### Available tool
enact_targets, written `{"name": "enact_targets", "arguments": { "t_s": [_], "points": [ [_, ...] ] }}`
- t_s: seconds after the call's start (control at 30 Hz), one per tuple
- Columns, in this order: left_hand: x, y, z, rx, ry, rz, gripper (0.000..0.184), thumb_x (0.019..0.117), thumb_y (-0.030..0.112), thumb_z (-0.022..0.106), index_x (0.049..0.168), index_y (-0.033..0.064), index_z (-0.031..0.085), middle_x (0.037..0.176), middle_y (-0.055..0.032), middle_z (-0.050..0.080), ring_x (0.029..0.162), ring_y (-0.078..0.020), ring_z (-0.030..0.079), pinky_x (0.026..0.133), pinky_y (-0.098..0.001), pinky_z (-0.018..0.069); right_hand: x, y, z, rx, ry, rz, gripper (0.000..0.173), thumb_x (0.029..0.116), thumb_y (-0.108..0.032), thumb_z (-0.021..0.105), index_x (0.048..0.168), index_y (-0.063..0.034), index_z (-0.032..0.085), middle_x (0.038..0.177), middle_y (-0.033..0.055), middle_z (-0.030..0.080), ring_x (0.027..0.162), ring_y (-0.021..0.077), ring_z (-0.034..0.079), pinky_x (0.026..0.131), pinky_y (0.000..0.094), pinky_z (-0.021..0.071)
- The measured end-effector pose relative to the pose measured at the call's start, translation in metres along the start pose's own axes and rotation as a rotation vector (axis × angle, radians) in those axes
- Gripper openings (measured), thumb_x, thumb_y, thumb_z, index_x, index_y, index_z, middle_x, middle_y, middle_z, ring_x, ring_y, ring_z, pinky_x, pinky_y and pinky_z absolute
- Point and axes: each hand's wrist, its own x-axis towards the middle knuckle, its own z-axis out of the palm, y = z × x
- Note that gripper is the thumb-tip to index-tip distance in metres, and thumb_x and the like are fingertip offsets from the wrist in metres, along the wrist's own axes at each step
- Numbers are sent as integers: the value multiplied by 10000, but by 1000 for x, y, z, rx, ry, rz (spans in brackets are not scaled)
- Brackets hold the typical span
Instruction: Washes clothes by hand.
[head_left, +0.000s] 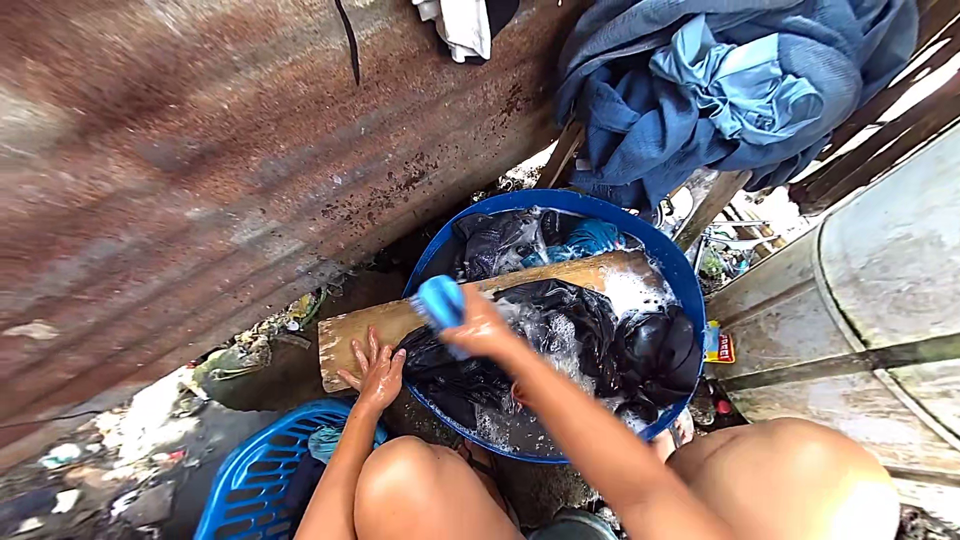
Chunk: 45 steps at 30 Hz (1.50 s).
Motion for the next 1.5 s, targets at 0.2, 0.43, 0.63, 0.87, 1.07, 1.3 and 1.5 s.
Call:
{"name": "enact_targets", "arguments": {
  "t_s": [0.2, 0.43, 0.63, 0.87, 1.07, 1.3, 1.5],
  "points": [
    [-3, -3, -1, -1, 8, 16, 541, 1100, 333, 356, 1510, -3, 459, 1714, -198, 53, 1560, -462, -103, 1109, -781, -153, 6, 22, 40, -466, -46, 68, 674, 984, -262, 655, 1601, -190, 394, 1475, 264, 532, 1328, 460, 544, 1008, 661, 477],
    [3, -3, 0, 5, 2, 4, 525, 1110, 359, 346, 1486, 27, 500, 1725, -154, 10, 1558, -447, -139, 1102, -780, -159, 23, 94, -98, -436, 507, 520, 887, 911, -239, 721, 1632, -65, 233, 1434, 398, 479, 1235, 590, 553, 940, 726, 483],
    [1, -6, -4, -5, 0, 17, 508, 1115, 315, 318, 1515, 41, 471, 1722, -163, 14, 1557, -452, -134, 1098, -780, -168, 5, 8, 82, -460, -80, 109, 729, 986, -251, 639, 1632, -161, 314, 1460, 309, 514, 1319, 489, 535, 1007, 631, 481],
    [4, -2, -3, 6, -25, 0, 532, 1113, 359, 334, 1509, 33, 476, 1725, -151, -12, 1555, -445, -156, 1103, -773, -169, 17, 107, -121, -484, 476, 554, 871, 948, -263, 697, 1636, -57, 204, 1444, 403, 466, 1245, 592, 547, 942, 722, 481],
    [5, -2, -2, 19, -23, -2, 556, 1120, 348, 280, 1567, 35, 385, 1725, -140, -43, 1553, -434, -176, 1098, -766, -191, 13, 14, 76, -444, 81, 172, 747, 967, -244, 647, 1617, -87, 316, 1423, 332, 528, 1254, 489, 583, 964, 622, 517],
    [4, -3, -3, -6, -16, 24, 527, 1112, 357, 310, 1528, 72, 465, 1726, -136, -27, 1549, -449, -174, 1095, -775, -181, 17, 93, -101, -545, 377, 431, 822, 947, -288, 690, 1621, -66, 275, 1414, 368, 522, 1237, 564, 570, 930, 711, 499],
    [6, -1, -1, 21, -23, 3, 540, 1117, 360, 293, 1543, 58, 432, 1724, -148, -37, 1550, -440, -180, 1096, -767, -187, 21, 44, 18, -460, 319, 315, 778, 925, -309, 699, 1565, -31, 355, 1339, 338, 582, 1172, 498, 627, 910, 646, 539]
  ]
}}
